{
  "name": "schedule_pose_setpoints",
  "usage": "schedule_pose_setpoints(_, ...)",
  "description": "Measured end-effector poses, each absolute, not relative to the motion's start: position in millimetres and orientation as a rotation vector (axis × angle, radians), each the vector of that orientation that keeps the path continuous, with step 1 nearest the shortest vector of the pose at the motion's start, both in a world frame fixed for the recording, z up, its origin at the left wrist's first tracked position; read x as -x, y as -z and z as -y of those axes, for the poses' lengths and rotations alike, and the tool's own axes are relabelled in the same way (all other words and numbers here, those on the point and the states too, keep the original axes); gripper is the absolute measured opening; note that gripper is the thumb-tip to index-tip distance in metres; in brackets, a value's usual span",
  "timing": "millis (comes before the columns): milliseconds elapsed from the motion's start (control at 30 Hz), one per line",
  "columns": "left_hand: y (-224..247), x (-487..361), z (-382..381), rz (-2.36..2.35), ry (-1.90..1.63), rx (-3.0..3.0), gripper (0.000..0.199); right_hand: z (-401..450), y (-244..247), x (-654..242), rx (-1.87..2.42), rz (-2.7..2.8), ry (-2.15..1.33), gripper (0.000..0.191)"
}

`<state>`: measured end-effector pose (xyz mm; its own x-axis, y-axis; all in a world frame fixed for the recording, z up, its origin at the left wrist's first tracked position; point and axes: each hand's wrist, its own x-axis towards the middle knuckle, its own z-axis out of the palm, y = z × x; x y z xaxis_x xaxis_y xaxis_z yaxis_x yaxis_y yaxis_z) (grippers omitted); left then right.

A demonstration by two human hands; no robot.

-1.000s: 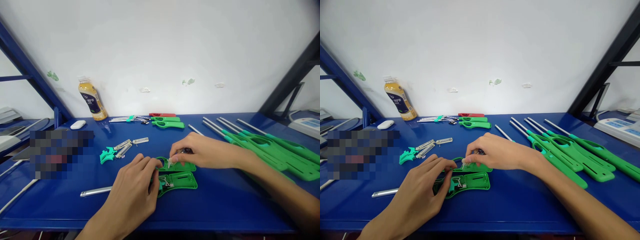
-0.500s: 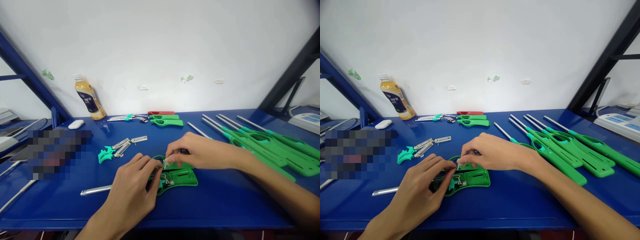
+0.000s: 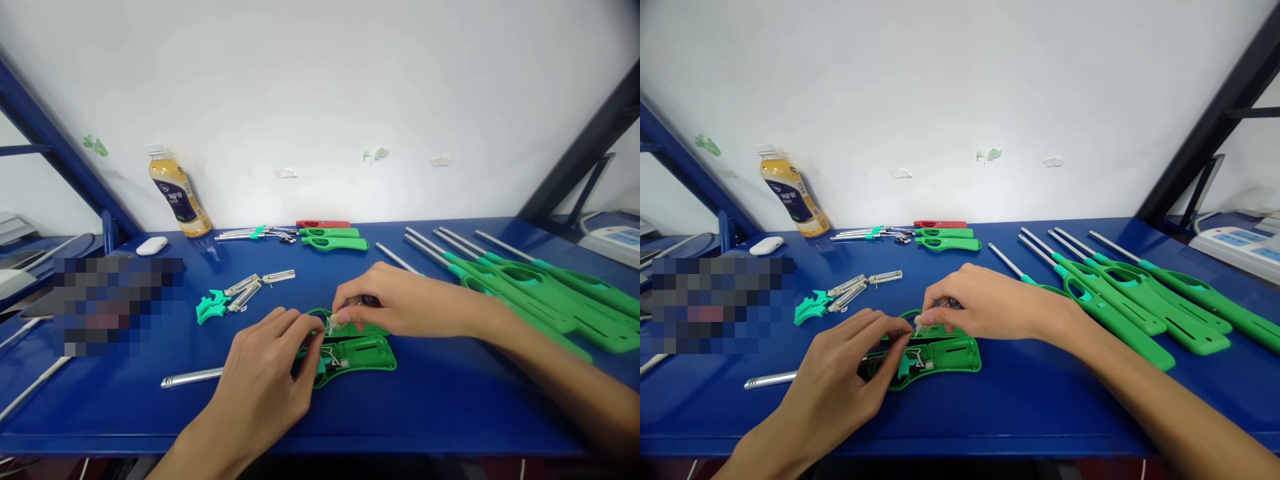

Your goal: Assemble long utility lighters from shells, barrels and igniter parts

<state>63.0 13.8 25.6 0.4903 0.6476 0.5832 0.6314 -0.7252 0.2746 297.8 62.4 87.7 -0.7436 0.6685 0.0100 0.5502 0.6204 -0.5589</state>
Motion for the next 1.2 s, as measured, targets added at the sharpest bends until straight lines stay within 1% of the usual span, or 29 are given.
schedule_pose_setpoints(1067, -18.4, -62.3, -13.9, -1.111, -1.098, -2.775, 0.011, -62.4, -86.3, -296.8, 0.991, 2.621, -0.861, 0.021)
schedule_pose_setpoints(1200, -18.5, -63.4, -12.9, -1.160, -1.077, -2.732, 0.012, -62.7, -91.2, -298.7, 1.076, 2.627, -0.806, 0.026)
